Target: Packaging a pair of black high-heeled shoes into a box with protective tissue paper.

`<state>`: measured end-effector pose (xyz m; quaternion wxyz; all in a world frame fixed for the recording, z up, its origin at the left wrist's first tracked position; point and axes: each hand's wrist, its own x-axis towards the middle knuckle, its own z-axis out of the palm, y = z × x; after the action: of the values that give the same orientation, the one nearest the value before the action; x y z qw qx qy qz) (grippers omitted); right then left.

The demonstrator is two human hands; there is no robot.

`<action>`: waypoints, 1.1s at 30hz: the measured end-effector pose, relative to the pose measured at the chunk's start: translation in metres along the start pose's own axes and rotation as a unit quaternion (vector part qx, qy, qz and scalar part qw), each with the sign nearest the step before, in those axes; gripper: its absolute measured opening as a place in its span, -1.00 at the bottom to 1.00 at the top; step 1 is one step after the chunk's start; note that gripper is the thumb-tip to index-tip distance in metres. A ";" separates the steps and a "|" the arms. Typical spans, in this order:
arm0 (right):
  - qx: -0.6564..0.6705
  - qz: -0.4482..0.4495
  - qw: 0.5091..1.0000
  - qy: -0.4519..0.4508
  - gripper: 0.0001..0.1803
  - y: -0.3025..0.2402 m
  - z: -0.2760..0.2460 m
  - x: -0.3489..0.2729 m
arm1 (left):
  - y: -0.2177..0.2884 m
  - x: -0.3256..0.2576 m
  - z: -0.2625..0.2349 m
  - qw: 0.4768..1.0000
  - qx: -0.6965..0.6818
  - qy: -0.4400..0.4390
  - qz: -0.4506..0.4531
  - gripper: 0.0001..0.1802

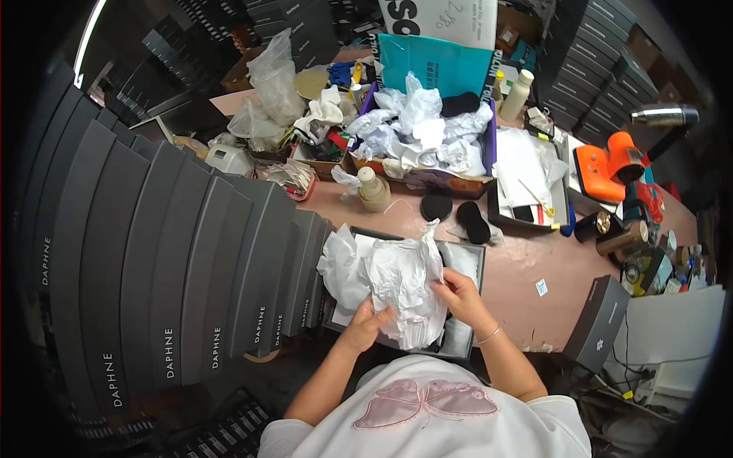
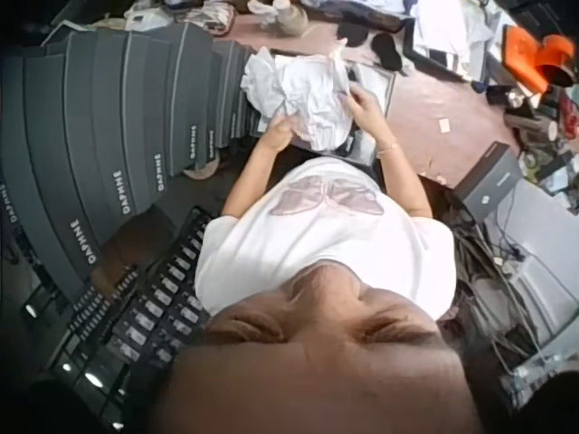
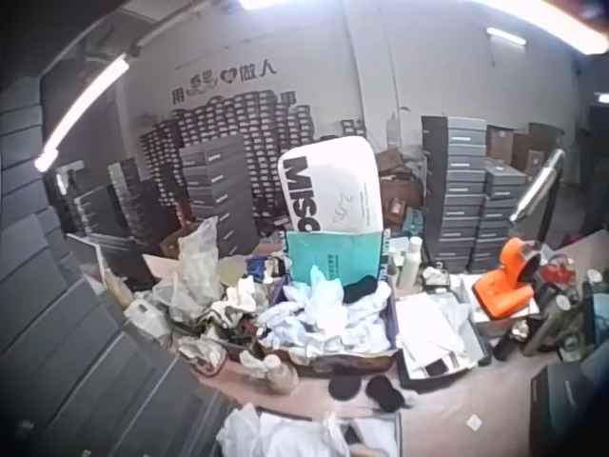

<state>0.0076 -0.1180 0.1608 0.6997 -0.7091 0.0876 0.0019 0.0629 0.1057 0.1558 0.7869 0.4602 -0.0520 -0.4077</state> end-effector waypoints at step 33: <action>-0.556 -0.298 0.758 -0.167 -0.62 0.003 -0.006 -0.157 | -0.073 -0.090 0.061 0.971 -0.196 0.022 -0.134 -0.53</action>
<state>-0.1482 -0.1050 0.1779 0.1516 -0.9522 -0.2622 -0.0401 -0.0677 0.1086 0.1608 0.8007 0.3089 0.1086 -0.5015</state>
